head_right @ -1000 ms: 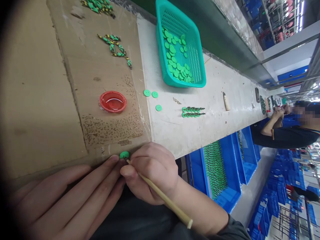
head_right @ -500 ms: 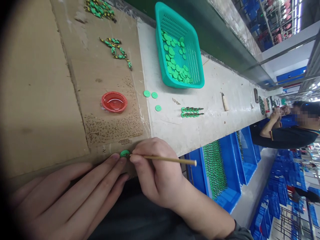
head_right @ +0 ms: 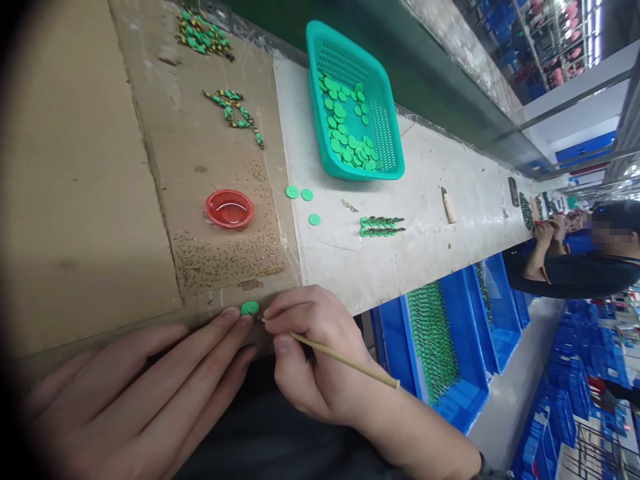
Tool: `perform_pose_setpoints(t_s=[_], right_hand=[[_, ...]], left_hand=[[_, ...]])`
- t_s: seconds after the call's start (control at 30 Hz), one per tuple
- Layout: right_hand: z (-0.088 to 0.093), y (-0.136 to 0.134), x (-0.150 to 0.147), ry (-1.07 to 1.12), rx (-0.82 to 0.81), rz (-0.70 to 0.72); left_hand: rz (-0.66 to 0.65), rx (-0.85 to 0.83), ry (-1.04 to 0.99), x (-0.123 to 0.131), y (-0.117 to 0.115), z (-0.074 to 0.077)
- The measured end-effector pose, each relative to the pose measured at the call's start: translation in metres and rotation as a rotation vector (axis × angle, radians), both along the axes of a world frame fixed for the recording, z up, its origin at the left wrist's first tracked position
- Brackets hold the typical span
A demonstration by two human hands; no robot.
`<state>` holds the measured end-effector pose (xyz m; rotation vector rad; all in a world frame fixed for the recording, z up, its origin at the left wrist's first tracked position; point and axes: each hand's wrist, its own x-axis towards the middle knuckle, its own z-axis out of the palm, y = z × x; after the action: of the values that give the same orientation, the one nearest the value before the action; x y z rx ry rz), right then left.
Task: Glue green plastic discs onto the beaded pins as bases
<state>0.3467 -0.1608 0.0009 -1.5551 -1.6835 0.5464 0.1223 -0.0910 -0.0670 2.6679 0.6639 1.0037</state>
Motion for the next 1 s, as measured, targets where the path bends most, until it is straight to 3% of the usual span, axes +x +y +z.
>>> perform_pose_setpoints(t_s=[0.23,0.3,0.43,0.57,0.67,0.77,0.87,0.93,1.0], right_hand=[[-0.007,-0.005,0.012,0.036,0.152,-0.095],[-0.009,-0.002,0.015,0.017,0.134,-0.048],[-0.015,0.004,0.012,-0.141,0.094,0.175],[-0.028,0.009,0.006,-0.089,0.153,0.148],[-0.034,0.008,0.002,-0.071,0.203,0.102],[-0.041,0.003,0.0,-0.109,0.226,0.052],[-0.049,-0.002,0.001,-0.122,0.241,0.02],[-0.052,-0.004,0.003,-0.101,0.249,0.013],[-0.054,-0.004,0.004,-0.072,0.251,0.013]], left_hand=[[-0.018,0.088,-0.006,0.006,0.012,0.006],[-0.022,0.106,0.043,0.007,0.013,0.013],[-0.008,-0.042,0.086,0.009,0.005,0.035],[0.029,-0.11,0.219,0.004,-0.007,0.044],[0.088,-0.148,0.264,-0.015,-0.004,0.052],[0.32,-0.206,0.292,-0.059,0.033,0.068],[0.69,-0.234,0.384,-0.121,0.101,0.092],[0.806,-0.281,0.505,-0.155,0.143,0.107],[0.819,-0.335,0.634,-0.174,0.171,0.117]])
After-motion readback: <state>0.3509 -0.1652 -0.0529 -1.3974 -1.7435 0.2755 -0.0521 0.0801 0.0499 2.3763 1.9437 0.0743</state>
